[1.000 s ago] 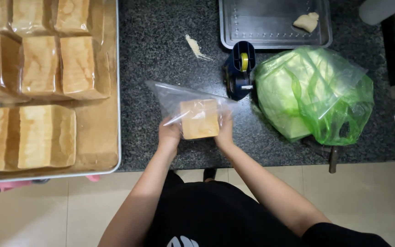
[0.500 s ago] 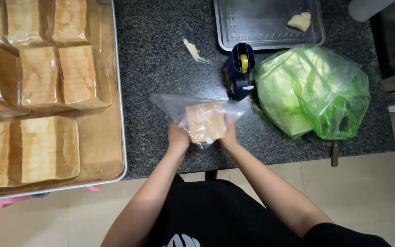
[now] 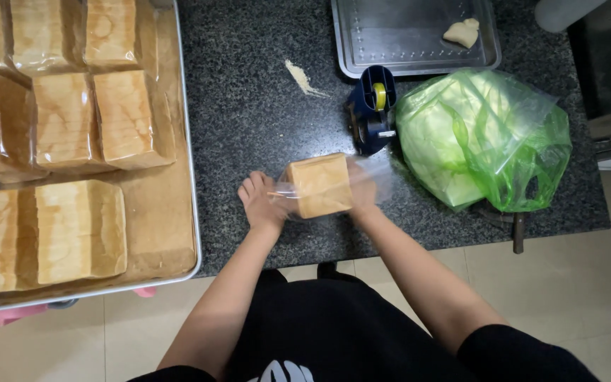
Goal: Wrapping loaves of bread in plastic bags and sealing them with tape.
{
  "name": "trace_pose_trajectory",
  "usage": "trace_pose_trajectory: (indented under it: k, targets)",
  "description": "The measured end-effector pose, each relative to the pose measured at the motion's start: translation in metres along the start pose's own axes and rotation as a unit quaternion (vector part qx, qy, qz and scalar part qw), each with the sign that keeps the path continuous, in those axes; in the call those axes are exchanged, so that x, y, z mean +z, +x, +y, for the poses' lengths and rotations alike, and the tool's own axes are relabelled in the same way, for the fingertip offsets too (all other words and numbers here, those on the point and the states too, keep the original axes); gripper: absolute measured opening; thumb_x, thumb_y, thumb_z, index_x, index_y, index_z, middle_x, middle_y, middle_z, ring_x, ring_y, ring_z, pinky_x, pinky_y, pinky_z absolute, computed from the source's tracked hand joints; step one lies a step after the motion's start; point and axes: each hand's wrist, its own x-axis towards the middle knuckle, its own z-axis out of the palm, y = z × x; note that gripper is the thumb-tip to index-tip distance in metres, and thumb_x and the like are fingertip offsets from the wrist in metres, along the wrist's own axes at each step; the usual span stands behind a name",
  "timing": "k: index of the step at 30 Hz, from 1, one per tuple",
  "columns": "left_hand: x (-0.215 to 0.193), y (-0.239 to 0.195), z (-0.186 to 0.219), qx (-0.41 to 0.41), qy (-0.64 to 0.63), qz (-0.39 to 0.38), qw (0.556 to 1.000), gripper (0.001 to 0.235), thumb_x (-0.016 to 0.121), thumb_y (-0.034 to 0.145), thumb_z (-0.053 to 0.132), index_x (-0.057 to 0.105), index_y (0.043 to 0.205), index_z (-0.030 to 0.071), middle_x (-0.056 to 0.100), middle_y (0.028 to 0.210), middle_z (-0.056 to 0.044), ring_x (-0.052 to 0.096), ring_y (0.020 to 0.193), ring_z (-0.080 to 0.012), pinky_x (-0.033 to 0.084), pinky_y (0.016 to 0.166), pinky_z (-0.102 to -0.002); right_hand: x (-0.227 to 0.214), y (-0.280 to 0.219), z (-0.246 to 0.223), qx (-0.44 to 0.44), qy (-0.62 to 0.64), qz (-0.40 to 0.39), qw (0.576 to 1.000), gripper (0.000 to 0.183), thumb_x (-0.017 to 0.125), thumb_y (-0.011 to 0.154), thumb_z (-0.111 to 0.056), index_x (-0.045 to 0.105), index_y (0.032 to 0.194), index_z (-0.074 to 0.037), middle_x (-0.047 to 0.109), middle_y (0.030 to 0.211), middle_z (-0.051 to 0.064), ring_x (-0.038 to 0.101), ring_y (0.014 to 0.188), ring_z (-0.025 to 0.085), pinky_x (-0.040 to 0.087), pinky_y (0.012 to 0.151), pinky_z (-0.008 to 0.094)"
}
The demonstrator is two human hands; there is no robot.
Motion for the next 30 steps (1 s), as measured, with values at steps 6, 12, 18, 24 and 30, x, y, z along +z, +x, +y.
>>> trace_pose_trajectory:
  k: [6, 12, 18, 24, 30]
  targets:
    - [-0.035, -0.019, 0.011, 0.023, -0.693, 0.078, 0.717, 0.039, 0.041, 0.095, 0.015, 0.039, 0.133, 0.011, 0.039, 0.138, -0.017, 0.025, 0.135, -0.0332, 0.017, 0.111, -0.044, -0.088, 0.02, -0.036, 0.206, 0.479, -0.04, 0.853, 0.049, 0.026, 0.099, -0.041, 0.054, 0.125, -0.01, 0.052, 0.12, 0.017, 0.056, 0.111, 0.033, 0.043, 0.094, 0.043]
    - [0.113, 0.02, 0.012, 0.003, -0.844, -0.063, 0.533, 0.057, 0.032, 0.099, 0.032, 0.003, 0.148, 0.028, 0.02, 0.152, -0.008, 0.028, 0.135, -0.0248, 0.032, 0.108, -0.038, -0.064, 0.001, -0.056, 0.317, 0.616, -0.135, 0.709, 0.056, 0.036, 0.091, -0.049, 0.055, 0.123, -0.006, 0.055, 0.115, 0.015, 0.058, 0.103, 0.032, 0.046, 0.088, 0.044]
    - [-0.045, -0.008, 0.042, -0.22, -0.818, -0.184, 0.498, 0.052, 0.031, 0.093, 0.048, 0.041, 0.134, 0.02, 0.05, 0.132, -0.013, 0.051, 0.119, -0.0285, 0.04, 0.101, -0.049, -0.13, 0.062, -0.092, 0.364, 0.52, -0.304, 0.71, 0.079, 0.026, 0.079, -0.07, 0.05, 0.131, -0.015, 0.051, 0.128, 0.011, 0.053, 0.114, 0.032, 0.043, 0.094, 0.046]
    - [-0.136, -0.041, 0.014, -0.221, -0.752, -0.357, 0.509, 0.101, 0.014, 0.065, 0.088, 0.017, 0.145, 0.026, 0.024, 0.149, -0.014, 0.012, 0.134, -0.0507, 0.006, 0.104, -0.068, -0.221, 0.084, -0.127, 0.267, 0.414, -0.45, 0.745, 0.073, 0.036, 0.088, -0.056, 0.035, 0.141, -0.005, 0.035, 0.14, 0.026, 0.036, 0.129, 0.041, 0.035, 0.104, 0.045]
    - [-0.05, -0.077, -0.008, -0.008, -0.315, -0.15, 0.937, 0.109, 0.076, 0.067, 0.031, 0.004, 0.147, 0.012, 0.047, 0.13, -0.023, 0.049, 0.117, -0.0387, 0.045, 0.094, -0.05, -0.116, 0.014, -0.069, -0.008, 0.287, -0.405, 0.868, 0.104, 0.078, 0.07, -0.034, 0.009, 0.148, -0.024, 0.044, 0.137, 0.014, 0.044, 0.121, 0.037, 0.04, 0.098, 0.048]
